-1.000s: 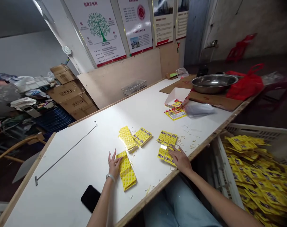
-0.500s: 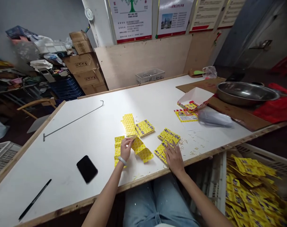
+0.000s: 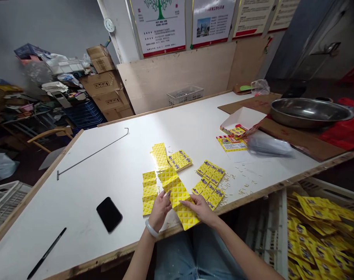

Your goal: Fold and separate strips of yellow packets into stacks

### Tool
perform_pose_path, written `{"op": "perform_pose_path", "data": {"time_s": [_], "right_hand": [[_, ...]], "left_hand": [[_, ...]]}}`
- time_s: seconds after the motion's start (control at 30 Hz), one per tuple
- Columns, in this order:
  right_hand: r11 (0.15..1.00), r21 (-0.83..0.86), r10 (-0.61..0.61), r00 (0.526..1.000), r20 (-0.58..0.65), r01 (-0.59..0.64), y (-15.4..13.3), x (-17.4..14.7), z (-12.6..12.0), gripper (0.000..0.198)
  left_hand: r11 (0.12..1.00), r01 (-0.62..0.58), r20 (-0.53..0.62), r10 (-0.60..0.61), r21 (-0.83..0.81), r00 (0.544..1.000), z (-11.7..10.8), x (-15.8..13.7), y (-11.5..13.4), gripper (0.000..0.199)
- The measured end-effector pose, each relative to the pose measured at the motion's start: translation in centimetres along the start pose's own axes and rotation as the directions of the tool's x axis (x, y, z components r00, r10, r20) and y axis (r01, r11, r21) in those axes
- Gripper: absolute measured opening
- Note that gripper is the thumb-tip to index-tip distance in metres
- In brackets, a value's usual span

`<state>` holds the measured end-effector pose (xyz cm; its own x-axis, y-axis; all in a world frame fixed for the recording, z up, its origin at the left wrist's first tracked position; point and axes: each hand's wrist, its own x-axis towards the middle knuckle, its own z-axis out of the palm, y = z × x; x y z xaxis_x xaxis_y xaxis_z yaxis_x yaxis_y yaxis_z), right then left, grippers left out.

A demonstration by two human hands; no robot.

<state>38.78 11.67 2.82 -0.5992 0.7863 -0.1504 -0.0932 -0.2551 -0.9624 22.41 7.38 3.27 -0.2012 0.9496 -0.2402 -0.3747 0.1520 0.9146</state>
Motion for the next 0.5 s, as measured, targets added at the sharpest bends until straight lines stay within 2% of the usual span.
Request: {"op": "perform_pose_path", "data": {"time_s": [0.03, 0.1, 0.17, 0.2, 0.23, 0.3, 0.37, 0.43, 0.5], "right_hand": [[0.999, 0.017, 0.027, 0.999, 0.023, -0.027, 0.2, -0.1, 0.2, 0.041], [0.998, -0.045, 0.048, 0.998, 0.045, -0.046, 0.7, -0.1, 0.3, 0.043], [0.957, -0.289, -0.044, 0.999, -0.031, 0.033, 1.1, -0.1, -0.4, 0.044], [0.883, -0.460, -0.147, 0.985, -0.091, 0.089, 1.2, 0.0, -1.0, 0.042], [0.769, -0.627, -0.272, 0.952, -0.140, 0.127, 1.3, 0.0, -1.9, 0.040], [0.518, -0.846, -0.489, 0.855, -0.174, 0.124, 1.4, 0.0, -4.1, 0.033], [0.379, -0.921, -0.581, 0.797, -0.165, 0.085, 1.4, 0.0, -5.9, 0.028], [0.324, -0.942, -0.591, 0.797, -0.125, 0.093, 1.4, 0.1, -6.8, 0.023], [0.287, -0.945, -0.574, 0.818, -0.039, 0.157, 1.6, 0.6, -6.6, 0.020]], "left_hand": [[1.000, 0.001, 0.022, -0.001, -0.026, 1.000, 0.1, -0.3, -0.2, 0.067], [0.998, -0.054, -0.038, 0.053, -0.027, 0.998, 0.2, -0.4, -0.6, 0.081], [0.989, -0.139, -0.140, 0.145, 0.053, 0.979, 0.2, 0.2, -1.5, 0.093], [0.978, -0.170, -0.161, 0.189, 0.120, 0.969, 0.0, 0.7, -2.1, 0.094], [0.960, -0.196, -0.158, 0.228, 0.199, 0.961, -0.2, 1.4, -2.7, 0.091], [0.897, -0.230, -0.113, 0.291, 0.377, 0.950, -0.8, 2.7, -4.3, 0.077], [0.771, -0.247, -0.073, 0.354, 0.587, 0.932, -1.4, 3.8, -5.7, 0.060], [0.582, -0.241, -0.048, 0.436, 0.777, 0.899, -2.1, 4.7, -6.7, 0.045], [0.395, -0.225, -0.006, 0.506, 0.891, 0.863, -2.6, 5.3, -7.2, 0.029]]}}
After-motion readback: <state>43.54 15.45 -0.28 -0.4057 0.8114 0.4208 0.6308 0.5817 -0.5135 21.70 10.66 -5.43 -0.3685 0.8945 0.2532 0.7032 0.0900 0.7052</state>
